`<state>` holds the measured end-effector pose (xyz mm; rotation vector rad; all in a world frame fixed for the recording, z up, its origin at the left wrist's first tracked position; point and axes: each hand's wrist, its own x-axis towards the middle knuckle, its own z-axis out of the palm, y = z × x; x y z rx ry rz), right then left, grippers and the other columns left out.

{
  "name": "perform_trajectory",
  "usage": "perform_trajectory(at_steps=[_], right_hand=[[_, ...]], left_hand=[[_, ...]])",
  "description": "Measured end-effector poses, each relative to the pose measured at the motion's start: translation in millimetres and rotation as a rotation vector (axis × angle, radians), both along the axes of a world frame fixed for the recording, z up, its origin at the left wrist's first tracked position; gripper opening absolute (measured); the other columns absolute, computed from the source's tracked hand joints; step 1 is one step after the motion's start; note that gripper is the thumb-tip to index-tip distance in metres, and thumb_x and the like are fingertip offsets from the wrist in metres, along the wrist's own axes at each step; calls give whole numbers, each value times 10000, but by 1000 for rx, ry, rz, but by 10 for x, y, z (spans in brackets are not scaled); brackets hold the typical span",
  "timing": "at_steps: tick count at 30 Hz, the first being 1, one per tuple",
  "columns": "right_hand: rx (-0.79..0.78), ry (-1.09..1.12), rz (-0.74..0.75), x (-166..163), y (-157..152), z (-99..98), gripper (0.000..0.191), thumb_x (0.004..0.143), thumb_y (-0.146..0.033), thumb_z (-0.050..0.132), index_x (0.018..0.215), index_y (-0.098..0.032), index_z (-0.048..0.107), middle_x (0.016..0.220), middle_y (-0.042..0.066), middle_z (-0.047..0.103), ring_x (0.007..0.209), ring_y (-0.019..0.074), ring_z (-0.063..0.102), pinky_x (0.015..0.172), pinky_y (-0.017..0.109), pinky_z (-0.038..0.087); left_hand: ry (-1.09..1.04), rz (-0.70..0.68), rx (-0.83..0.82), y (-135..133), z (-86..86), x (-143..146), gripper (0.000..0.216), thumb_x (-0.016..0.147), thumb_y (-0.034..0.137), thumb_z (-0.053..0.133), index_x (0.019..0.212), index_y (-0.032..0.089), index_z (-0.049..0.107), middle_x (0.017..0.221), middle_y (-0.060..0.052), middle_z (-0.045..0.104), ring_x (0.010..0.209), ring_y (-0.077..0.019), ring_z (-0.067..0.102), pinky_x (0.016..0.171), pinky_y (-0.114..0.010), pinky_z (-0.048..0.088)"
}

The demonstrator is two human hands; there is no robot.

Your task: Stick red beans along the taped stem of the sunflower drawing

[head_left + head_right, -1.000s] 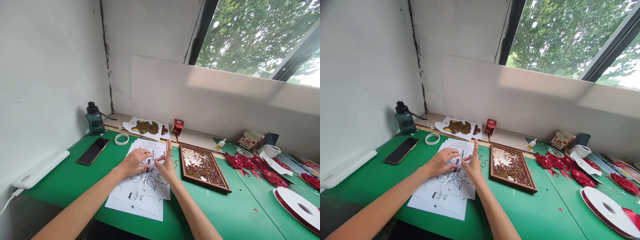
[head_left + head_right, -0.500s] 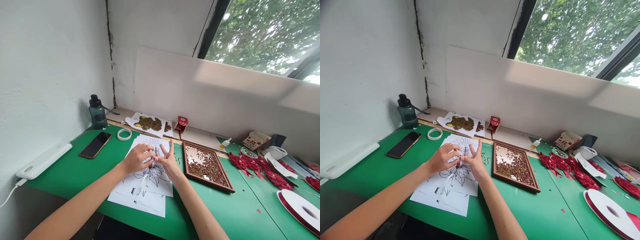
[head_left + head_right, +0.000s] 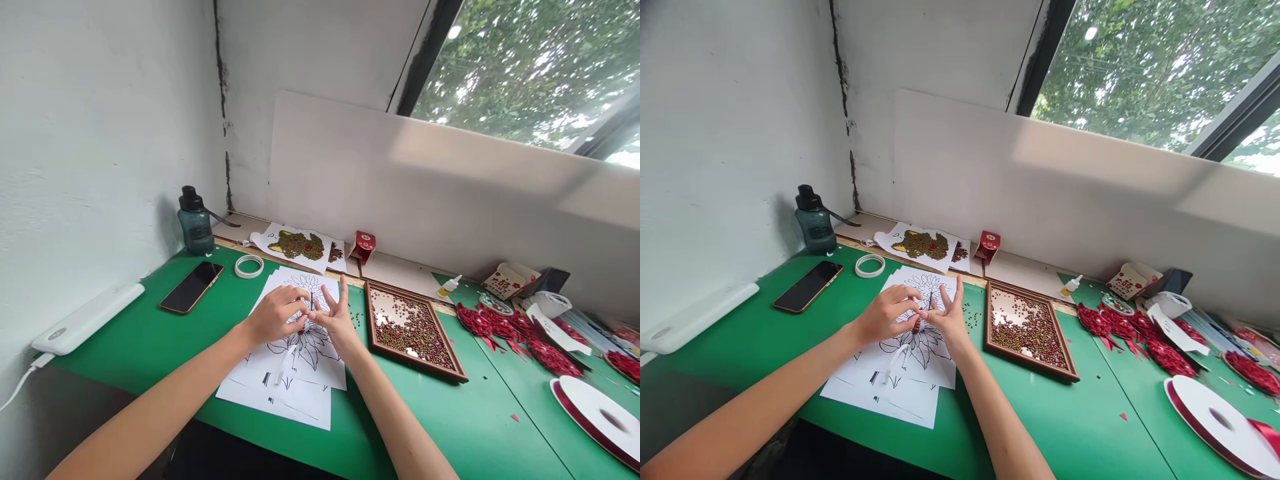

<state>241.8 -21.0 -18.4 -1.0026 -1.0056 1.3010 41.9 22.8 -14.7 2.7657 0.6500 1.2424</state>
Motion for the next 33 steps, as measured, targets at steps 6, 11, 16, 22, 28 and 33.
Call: perform_trajectory(at_steps=[6,11,16,22,28,33], right_hand=[[-19,-16,-10,14,10,-10,1495,588,-244,993,1616,-540,-51,1701,195,254,956,211,778,1199,622,354],[6,-20,1,10,-5,-12,1472,596,-241,979,1615,-547,-39,1700,200,250,812,151,778,1203,611,353],[5,-19,-7,36,4,-34,1479,586,-254,983,1615,-541,-39,1691,190,277,869,175,779,1192,629,360],[24,-36,8,81,17,-59,1338,625,-272,961,1622,-519,103,1660,162,349,866,167,774,1201,581,365],[58,-103,66,119,7,-33,784,722,-343,906,1418,-373,547,1514,95,559,743,110,721,1201,529,370],[26,-124,137,107,-4,8,594,763,-424,867,1296,-297,636,1335,112,691,831,192,683,755,385,570]], left_hand=[[-55,15,-39,27,16,-42,39,908,189,589,887,212,612,1099,-71,688,998,-225,665,833,-376,524],[-14,3,-48,36,-15,-33,35,913,203,595,885,216,611,1095,-69,688,980,-228,664,823,-379,519],[13,0,-70,39,-15,-27,54,884,165,597,888,219,597,1097,-66,688,974,-231,659,838,-382,512],[16,1,-152,33,30,-53,94,831,130,572,863,217,557,1027,-57,661,900,-216,627,797,-363,496],[35,11,-164,35,30,-45,93,874,137,504,822,211,524,959,-44,633,815,-192,581,738,-344,467],[65,50,-141,68,-5,-45,183,942,142,446,809,206,555,919,-33,642,772,-178,577,730,-341,465]])
